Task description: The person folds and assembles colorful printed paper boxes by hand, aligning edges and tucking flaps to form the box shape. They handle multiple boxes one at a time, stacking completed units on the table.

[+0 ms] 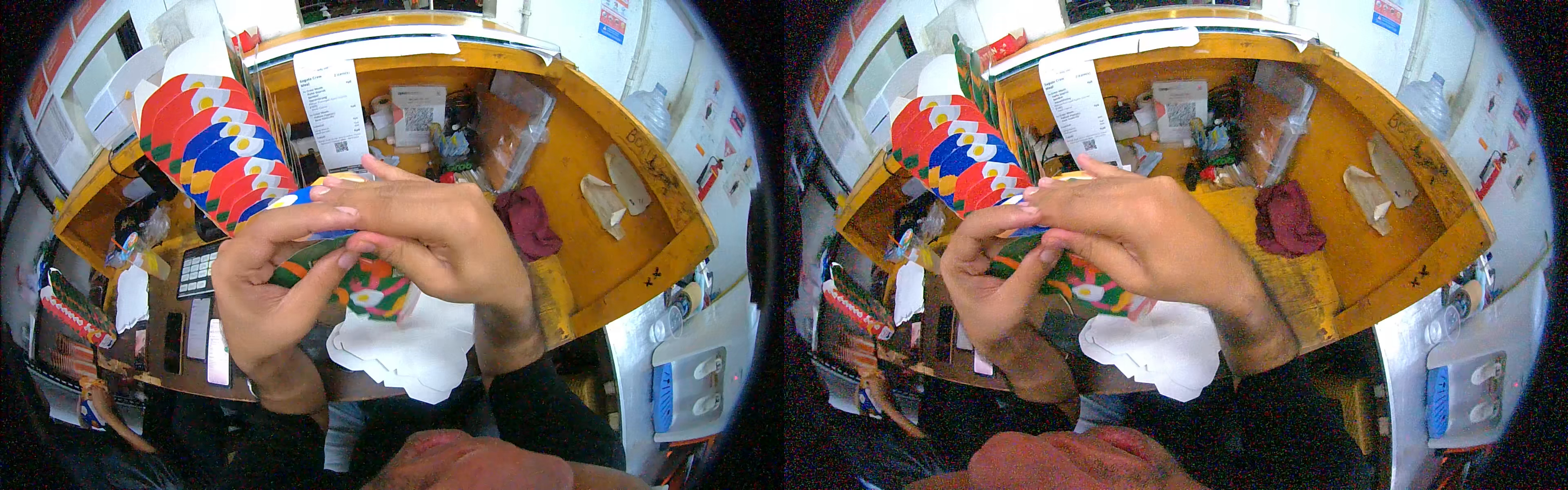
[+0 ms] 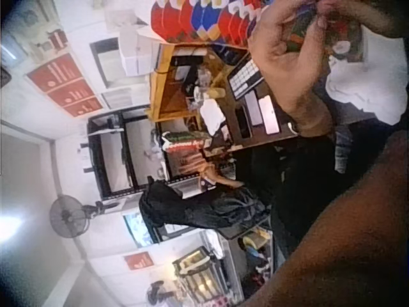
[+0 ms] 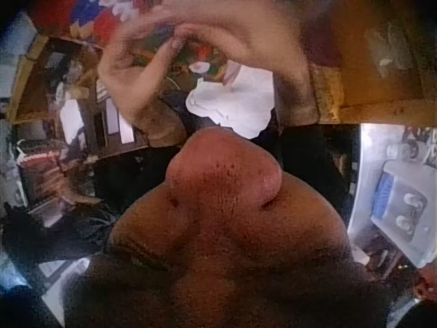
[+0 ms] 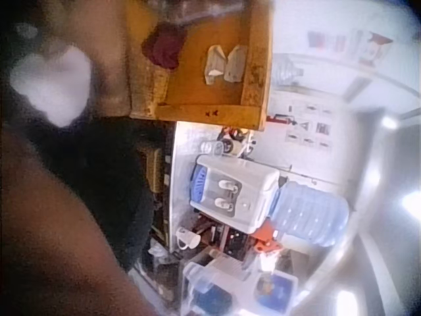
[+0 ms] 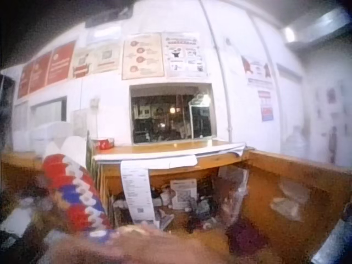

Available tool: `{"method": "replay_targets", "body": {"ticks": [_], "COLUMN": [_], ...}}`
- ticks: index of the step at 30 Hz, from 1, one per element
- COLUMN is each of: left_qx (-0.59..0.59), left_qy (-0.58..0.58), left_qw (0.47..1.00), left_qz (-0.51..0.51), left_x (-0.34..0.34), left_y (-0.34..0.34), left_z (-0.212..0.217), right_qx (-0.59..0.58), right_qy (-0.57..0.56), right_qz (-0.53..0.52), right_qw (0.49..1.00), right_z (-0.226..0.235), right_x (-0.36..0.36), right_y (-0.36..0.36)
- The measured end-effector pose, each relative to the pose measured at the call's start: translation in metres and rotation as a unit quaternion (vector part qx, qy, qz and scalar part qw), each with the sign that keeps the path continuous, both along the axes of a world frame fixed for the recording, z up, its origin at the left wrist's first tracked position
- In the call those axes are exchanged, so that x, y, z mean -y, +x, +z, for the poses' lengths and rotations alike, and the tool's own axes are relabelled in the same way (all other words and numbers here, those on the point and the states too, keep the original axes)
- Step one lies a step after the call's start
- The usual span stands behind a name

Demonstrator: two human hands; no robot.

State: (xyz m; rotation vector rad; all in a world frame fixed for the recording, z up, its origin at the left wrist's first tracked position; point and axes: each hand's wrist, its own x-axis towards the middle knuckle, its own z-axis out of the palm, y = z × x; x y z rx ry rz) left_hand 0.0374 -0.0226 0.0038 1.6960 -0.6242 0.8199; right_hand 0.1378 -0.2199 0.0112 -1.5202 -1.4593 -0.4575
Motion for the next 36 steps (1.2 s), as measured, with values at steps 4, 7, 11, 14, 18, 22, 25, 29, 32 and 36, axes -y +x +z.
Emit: {"method": "replay_targets", "body": {"ticks": [4,7,11,14,18,22,25,29,32,36], "left_qx": [0.001,-0.099,-0.136,-0.136,-0.134,-0.116,-0.084,-0.088,-0.118,-0.125], "left_qy": [-0.029,-0.112,-0.261,-0.394,-0.275,-0.243,-0.283,-0.307,-0.273,-0.195], "left_qw": [0.999,0.989,0.935,0.888,0.929,0.939,0.935,0.921,0.916,0.924], "left_qz": [0.028,-0.021,-0.198,-0.193,-0.208,-0.215,-0.199,-0.222,-0.27,-0.304], "left_x": [0.009,0.014,0.018,0.028,0.041,0.037,0.038,0.036,0.035,0.041], "left_y": [0.01,0.007,0.013,0.013,0.007,0.025,0.041,0.044,0.033,0.02], "left_z": [-0.001,0.009,0.014,0.009,-0.019,-0.017,-0.01,-0.007,-0.008,-0.009], "right_qx": [0.056,0.016,-0.219,-0.233,-0.176,-0.07,0.082,0.163,0.148,0.119], "right_qy": [-0.025,-0.027,-0.034,0.059,0.23,0.29,0.25,0.18,0.172,0.243], "right_qz": [-0.057,-0.051,0.061,0.016,-0.069,-0.155,-0.228,-0.232,-0.218,-0.213], "right_qw": [0.996,0.998,0.973,0.971,0.955,0.942,0.937,0.942,0.949,0.939], "right_z": [0.005,0.008,0.006,0.005,-0.003,-0.005,0.008,0.012,0.016,0.009], "right_x": [0.004,0.009,0.02,0.009,-0.018,-0.027,-0.012,0.004,0.006,0.008], "right_y": [0.003,0.011,0.007,0.006,0.006,0.016,0.016,0.018,0.017,0.019]}}
